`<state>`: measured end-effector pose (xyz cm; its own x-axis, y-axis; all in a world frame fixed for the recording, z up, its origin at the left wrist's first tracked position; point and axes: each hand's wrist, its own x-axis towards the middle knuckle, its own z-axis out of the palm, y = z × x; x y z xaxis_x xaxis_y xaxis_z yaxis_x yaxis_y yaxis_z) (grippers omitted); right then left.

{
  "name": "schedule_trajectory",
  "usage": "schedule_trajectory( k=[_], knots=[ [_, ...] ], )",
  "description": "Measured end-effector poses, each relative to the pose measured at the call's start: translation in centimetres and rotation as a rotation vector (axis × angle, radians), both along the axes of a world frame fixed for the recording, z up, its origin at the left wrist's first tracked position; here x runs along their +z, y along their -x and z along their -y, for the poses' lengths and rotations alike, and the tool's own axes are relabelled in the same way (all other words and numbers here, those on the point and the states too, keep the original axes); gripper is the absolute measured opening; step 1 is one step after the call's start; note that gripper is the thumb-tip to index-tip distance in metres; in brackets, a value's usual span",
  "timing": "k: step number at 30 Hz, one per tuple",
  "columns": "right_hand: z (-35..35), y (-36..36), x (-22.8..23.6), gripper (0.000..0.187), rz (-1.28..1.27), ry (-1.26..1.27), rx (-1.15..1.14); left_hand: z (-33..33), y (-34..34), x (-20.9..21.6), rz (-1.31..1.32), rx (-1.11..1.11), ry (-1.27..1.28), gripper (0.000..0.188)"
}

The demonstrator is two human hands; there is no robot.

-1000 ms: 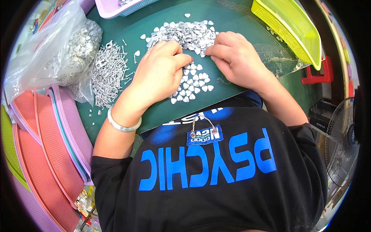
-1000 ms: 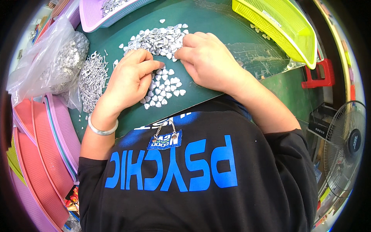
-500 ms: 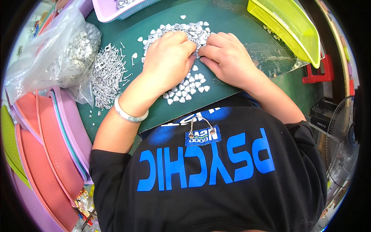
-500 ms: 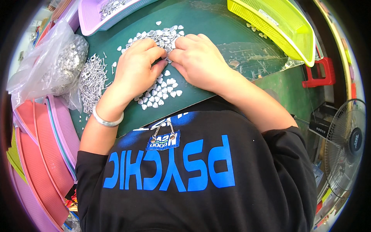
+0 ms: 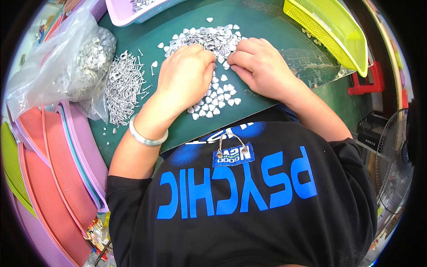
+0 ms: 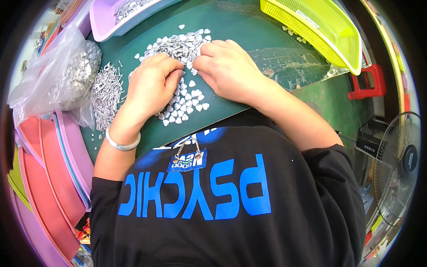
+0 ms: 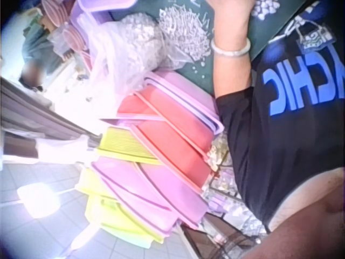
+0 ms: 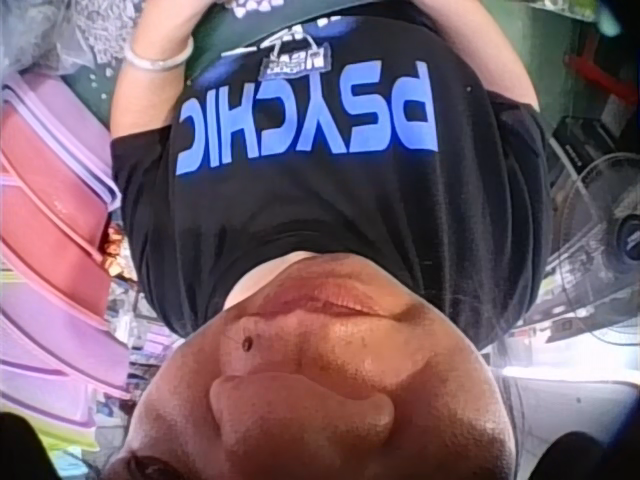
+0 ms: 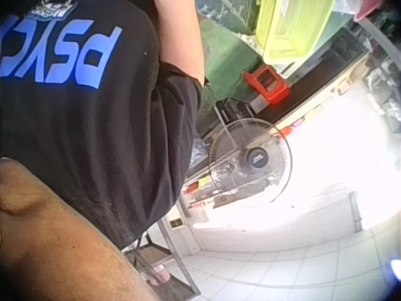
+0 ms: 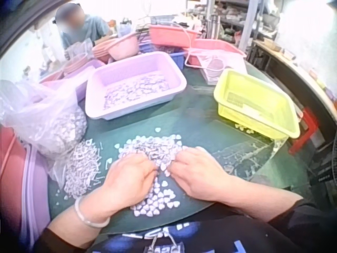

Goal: The person sits at a green table and uses both hands to pick up small white heart-shaped pieces and silver pins. They insert the pins into the hearts and place the assembled items into a yellow basket on the right side of the table.

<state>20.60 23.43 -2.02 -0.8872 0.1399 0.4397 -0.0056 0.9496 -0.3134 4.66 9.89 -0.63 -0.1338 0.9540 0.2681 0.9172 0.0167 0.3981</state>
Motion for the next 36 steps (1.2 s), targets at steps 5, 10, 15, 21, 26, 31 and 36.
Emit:
schedule_trajectory(
  k=[5,10,15,21,26,31,36],
  knots=[
    [0.2,0.0,0.0,0.009,0.0,0.003,-0.006,0.1,0.3,-0.3,0.077,0.024,0.0,0.012],
    [0.3,0.1,0.0,0.012,0.017,-0.006,0.005,0.2,0.8,-0.2,0.158,0.014,0.011,0.014],
    [0.2,-0.3,0.3,0.013,0.069,0.001,0.081,0.4,1.0,0.0,0.131,-0.031,0.029,0.015],
    [0.3,-0.6,0.7,0.016,0.035,0.02,-0.015,0.3,0.5,0.0,0.086,-0.117,-0.103,0.017],
    [0.7,-0.2,0.2,0.011,0.028,0.016,0.004,0.3,0.7,-0.2,0.07,-0.214,-0.063,0.016],
    [0.7,-0.1,0.3,0.006,0.061,-0.02,0.0,0.3,1.0,-0.2,0.052,-0.248,-0.075,0.018],
    [1.0,-0.6,1.0,0.006,0.112,0.033,-0.006,0.1,0.9,-0.7,0.087,-0.193,-0.141,0.022]
  ],
)
